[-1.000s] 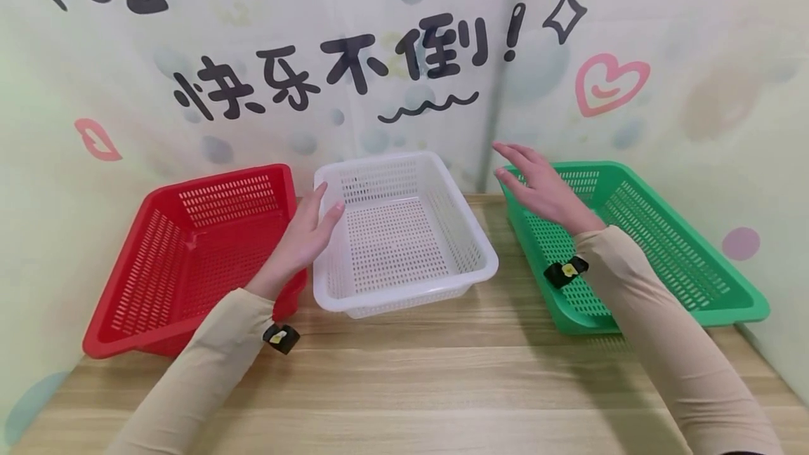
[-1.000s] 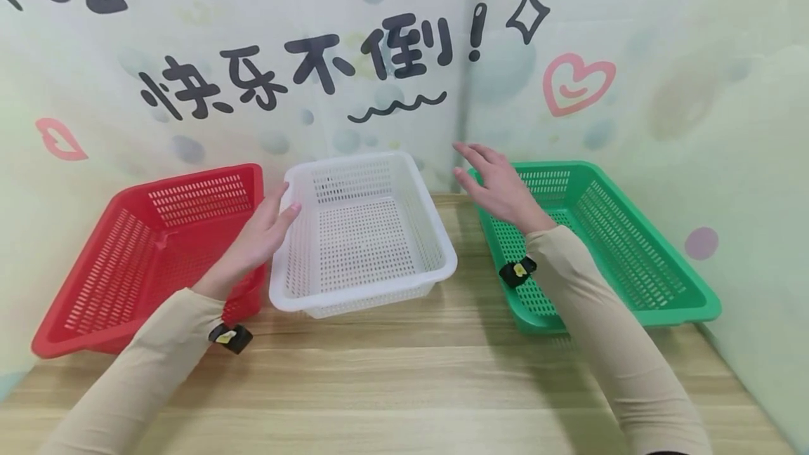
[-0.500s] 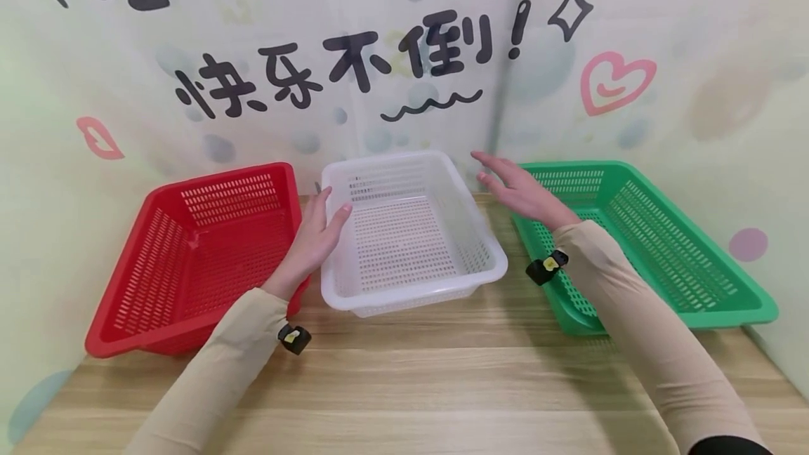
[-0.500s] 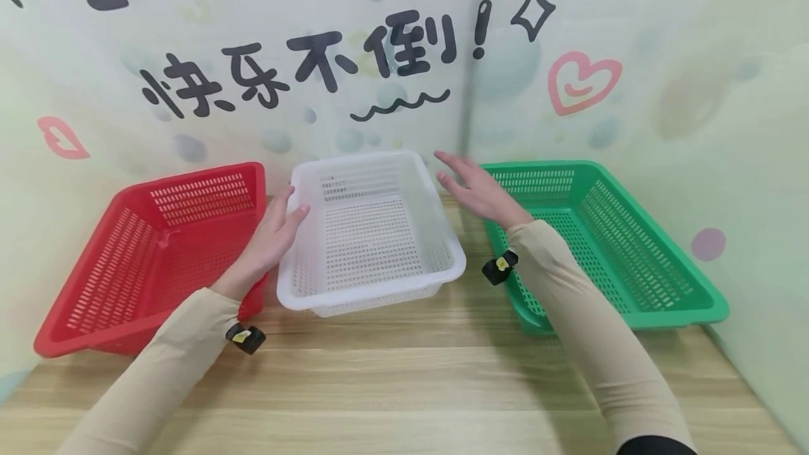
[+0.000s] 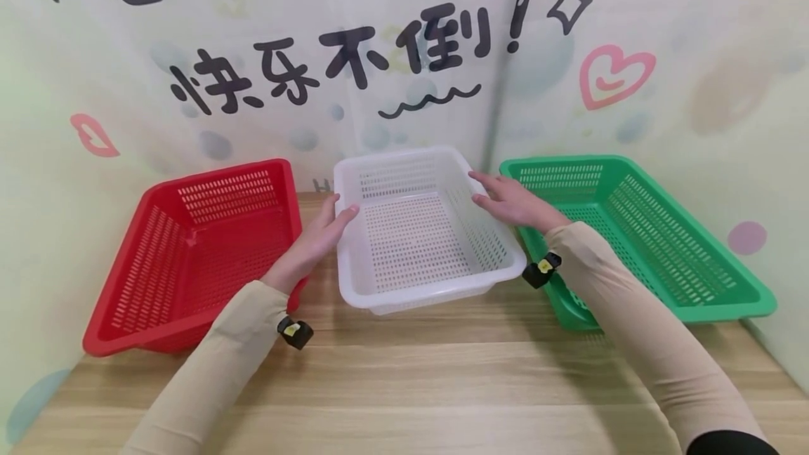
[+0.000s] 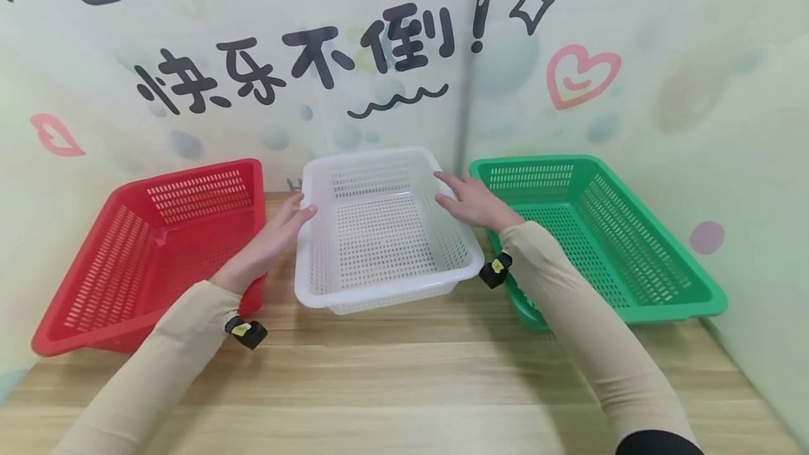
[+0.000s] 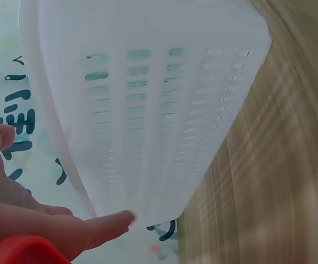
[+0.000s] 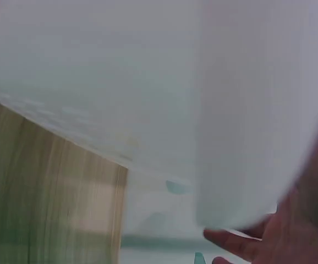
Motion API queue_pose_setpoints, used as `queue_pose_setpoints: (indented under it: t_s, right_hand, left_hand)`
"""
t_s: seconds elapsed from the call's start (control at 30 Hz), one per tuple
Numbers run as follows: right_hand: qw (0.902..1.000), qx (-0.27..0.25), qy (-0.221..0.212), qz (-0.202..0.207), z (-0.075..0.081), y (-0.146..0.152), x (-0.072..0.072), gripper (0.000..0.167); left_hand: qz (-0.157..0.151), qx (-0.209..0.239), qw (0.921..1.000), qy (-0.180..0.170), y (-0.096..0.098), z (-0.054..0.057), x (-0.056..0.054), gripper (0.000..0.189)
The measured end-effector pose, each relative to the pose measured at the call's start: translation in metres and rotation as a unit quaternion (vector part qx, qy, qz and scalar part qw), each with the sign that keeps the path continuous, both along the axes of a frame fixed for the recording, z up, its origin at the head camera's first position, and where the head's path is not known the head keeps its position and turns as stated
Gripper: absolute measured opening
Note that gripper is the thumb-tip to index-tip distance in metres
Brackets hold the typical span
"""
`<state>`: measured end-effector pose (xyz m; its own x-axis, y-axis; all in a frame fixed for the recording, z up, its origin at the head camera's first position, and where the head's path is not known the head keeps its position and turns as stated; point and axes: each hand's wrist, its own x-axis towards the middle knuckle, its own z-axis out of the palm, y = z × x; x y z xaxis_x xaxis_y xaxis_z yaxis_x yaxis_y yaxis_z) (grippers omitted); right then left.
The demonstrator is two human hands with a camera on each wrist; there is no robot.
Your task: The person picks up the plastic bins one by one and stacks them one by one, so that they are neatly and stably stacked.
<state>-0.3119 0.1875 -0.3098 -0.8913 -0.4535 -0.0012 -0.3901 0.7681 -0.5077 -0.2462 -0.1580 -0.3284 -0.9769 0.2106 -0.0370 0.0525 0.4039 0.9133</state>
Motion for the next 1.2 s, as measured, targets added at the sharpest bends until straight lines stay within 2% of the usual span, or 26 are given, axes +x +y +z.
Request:
queue_pose_setpoints:
  t_s: [0.1,0.37,0.6,0.7,0.93,1.1,1.2]
  right_hand:
    - [0.9996,0.005,-0.027,-0.009,-0.001,0.004,0.000,0.058]
    - [0.9972,-0.001,-0.074,-0.009,0.002,0.011,0.000,0.058]
    - [0.9872,-0.084,-0.135,-0.003,0.008,0.023,-0.001,0.058]
    - [0.9829,-0.113,-0.146,-0.003,0.009,0.029,-0.002,0.059]
    - [0.9792,-0.144,-0.142,-0.010,0.010,0.032,-0.001,0.061]
    - [0.9735,-0.180,-0.139,-0.025,0.010,0.034,-0.002,0.059]
    - [0.9668,-0.215,-0.134,-0.031,0.010,0.035,-0.003,0.058]
  left_hand:
    - [-0.011,0.003,0.9998,-0.014,0.001,0.001,-0.002,0.071]
    - [-0.011,0.012,0.9991,-0.038,0.000,0.004,-0.003,0.067]
    - [0.000,0.059,0.9967,-0.056,-0.002,0.006,-0.004,0.070]
    - [0.012,0.081,0.9950,-0.057,-0.004,0.005,-0.003,0.071]
    - [0.045,0.109,0.9918,-0.049,-0.005,0.004,-0.003,0.069]
    - [0.042,0.132,0.9896,-0.038,-0.007,0.002,-0.003,0.068]
    - [0.042,0.150,0.9873,-0.033,-0.007,0.001,-0.003,0.068]
